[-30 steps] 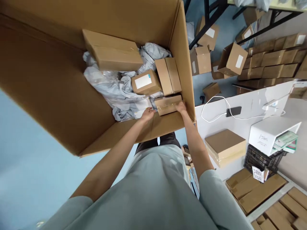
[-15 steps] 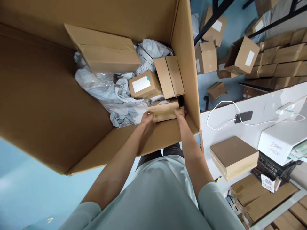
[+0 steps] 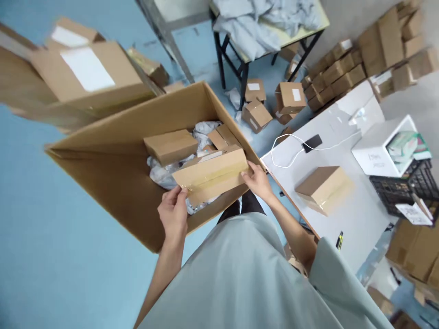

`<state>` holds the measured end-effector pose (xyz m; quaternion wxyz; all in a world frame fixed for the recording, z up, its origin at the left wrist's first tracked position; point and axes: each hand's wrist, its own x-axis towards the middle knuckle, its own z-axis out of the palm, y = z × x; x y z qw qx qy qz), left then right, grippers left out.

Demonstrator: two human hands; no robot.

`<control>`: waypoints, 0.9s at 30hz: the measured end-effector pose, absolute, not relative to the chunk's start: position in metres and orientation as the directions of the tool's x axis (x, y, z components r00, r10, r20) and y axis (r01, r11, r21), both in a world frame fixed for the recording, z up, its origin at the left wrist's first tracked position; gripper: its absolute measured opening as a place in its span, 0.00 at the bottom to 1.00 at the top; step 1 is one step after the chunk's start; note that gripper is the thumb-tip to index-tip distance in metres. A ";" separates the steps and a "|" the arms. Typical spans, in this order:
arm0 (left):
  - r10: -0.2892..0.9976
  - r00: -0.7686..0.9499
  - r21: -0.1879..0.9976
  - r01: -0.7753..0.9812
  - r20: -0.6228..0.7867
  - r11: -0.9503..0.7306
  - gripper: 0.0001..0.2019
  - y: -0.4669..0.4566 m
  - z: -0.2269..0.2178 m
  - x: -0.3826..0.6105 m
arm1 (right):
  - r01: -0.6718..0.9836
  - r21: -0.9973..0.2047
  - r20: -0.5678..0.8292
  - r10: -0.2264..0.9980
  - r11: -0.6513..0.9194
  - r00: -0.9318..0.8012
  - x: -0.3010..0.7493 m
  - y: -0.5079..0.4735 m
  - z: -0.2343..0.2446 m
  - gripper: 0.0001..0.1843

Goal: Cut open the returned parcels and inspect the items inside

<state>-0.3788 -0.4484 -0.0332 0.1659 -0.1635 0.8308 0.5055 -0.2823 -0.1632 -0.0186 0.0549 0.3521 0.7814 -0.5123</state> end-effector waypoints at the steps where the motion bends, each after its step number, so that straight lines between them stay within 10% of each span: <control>1: -0.010 -0.930 0.828 -0.333 -0.368 0.451 0.21 -0.439 -0.014 -0.375 | 0.570 -0.799 -0.383 0.566 0.195 -0.730 -0.266 -0.158 0.004 0.38; 7: 0.535 -0.808 0.945 -0.078 -0.246 0.316 0.17 -0.342 0.036 -0.334 | 0.544 -0.789 0.032 0.904 0.285 -0.427 -0.145 -0.151 0.119 0.33; 13: 0.823 -0.512 0.969 -0.107 -0.247 0.224 0.12 -0.266 0.063 -0.253 | 0.652 -0.707 0.304 0.950 0.274 -0.069 -0.028 -0.158 0.161 0.30; 27: 0.927 0.121 0.910 -0.182 -0.354 0.372 0.16 -0.132 0.084 -0.008 | 0.825 -0.555 0.353 0.928 0.107 0.116 0.242 0.024 0.152 0.29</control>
